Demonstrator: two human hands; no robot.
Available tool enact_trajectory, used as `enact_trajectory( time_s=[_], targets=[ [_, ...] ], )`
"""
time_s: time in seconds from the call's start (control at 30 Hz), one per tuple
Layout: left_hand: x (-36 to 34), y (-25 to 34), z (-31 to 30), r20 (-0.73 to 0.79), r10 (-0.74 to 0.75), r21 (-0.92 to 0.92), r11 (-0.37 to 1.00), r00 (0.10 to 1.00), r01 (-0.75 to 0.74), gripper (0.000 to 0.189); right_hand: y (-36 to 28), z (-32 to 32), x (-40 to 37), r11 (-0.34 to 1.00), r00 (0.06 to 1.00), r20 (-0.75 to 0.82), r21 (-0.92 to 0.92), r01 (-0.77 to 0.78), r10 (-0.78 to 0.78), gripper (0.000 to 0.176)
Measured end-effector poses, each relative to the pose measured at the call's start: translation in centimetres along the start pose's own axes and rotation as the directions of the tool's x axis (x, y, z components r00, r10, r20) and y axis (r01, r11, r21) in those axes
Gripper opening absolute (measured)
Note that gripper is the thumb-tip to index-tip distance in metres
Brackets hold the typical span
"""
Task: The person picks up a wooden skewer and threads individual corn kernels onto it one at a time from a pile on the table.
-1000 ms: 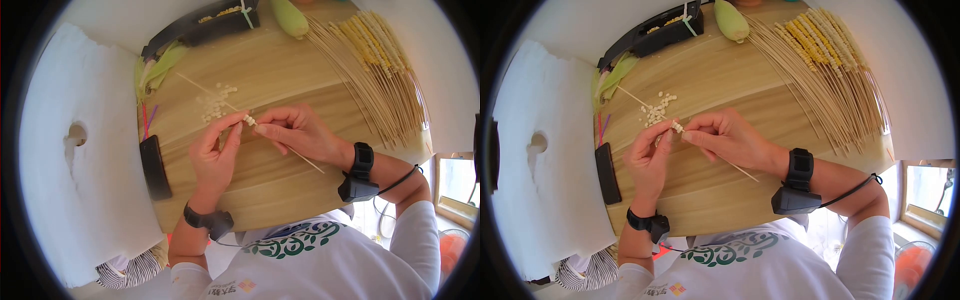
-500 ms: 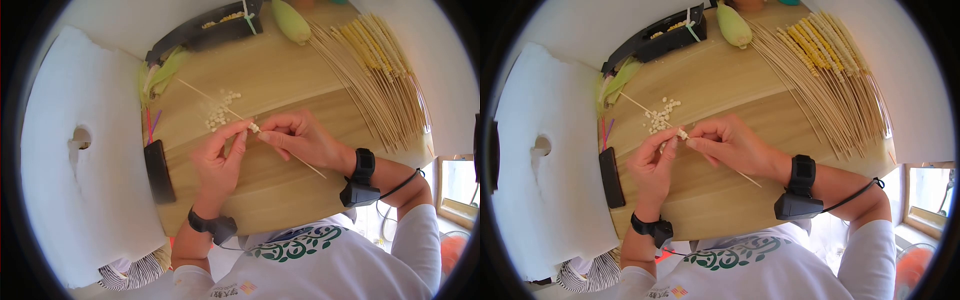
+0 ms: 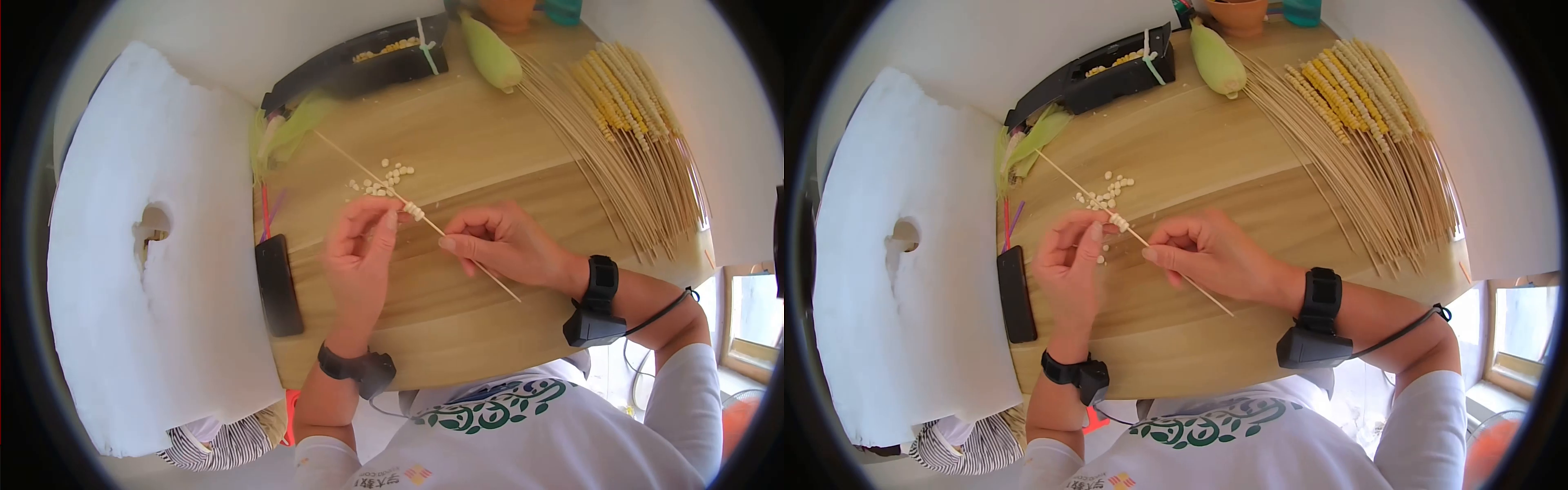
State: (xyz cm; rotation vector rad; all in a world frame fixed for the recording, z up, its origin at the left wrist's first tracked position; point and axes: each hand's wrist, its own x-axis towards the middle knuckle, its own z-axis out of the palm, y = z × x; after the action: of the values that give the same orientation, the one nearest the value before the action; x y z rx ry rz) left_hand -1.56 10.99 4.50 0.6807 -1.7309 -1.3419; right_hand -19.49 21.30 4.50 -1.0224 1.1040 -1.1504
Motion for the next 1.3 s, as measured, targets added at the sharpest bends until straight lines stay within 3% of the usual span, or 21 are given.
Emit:
enact_trajectory(
  time_s=[0.1,0.17,0.27,0.87,0.93,1.3],
  targets=[
    [0.2,0.4,0.2,-0.081,-0.133,-0.17,0.978,0.988,0.117,0.017,0.0,0.0,0.1,1.0,1.0,0.006,0.015,0.02,-0.02,0.019],
    [0.1,0.3,-0.1,0.034,-0.277,-0.328,0.904,0.96,0.273,0.021,0.2,0.2,0.1,1.0,1.0,0.003,0.005,0.027,-0.027,0.019],
    [-0.2,0.1,0.1,0.102,-0.347,-0.394,0.846,0.932,0.358,0.024,1.1,0.5,0.2,0.996,0.996,0.023,0.017,0.083,-0.083,0.019],
    [-0.3,-0.2,0.1,0.073,-0.391,-0.395,0.833,0.917,0.387,0.025,1.3,0.3,0.3,0.977,0.989,0.041,-0.15,0.149,-0.145,0.018],
    [-0.3,-0.2,0.1,0.07,-0.385,-0.391,0.838,0.921,0.38,0.025,1.3,0.4,0.1,0.99,0.996,0.006,-0.11,0.087,-0.087,0.019],
    [-0.4,-0.5,0.2,0.063,-0.399,-0.352,0.849,0.915,0.395,0.023,0.8,0.5,0.0,0.977,0.993,0.003,-0.181,0.113,-0.115,0.02]
  ],
)
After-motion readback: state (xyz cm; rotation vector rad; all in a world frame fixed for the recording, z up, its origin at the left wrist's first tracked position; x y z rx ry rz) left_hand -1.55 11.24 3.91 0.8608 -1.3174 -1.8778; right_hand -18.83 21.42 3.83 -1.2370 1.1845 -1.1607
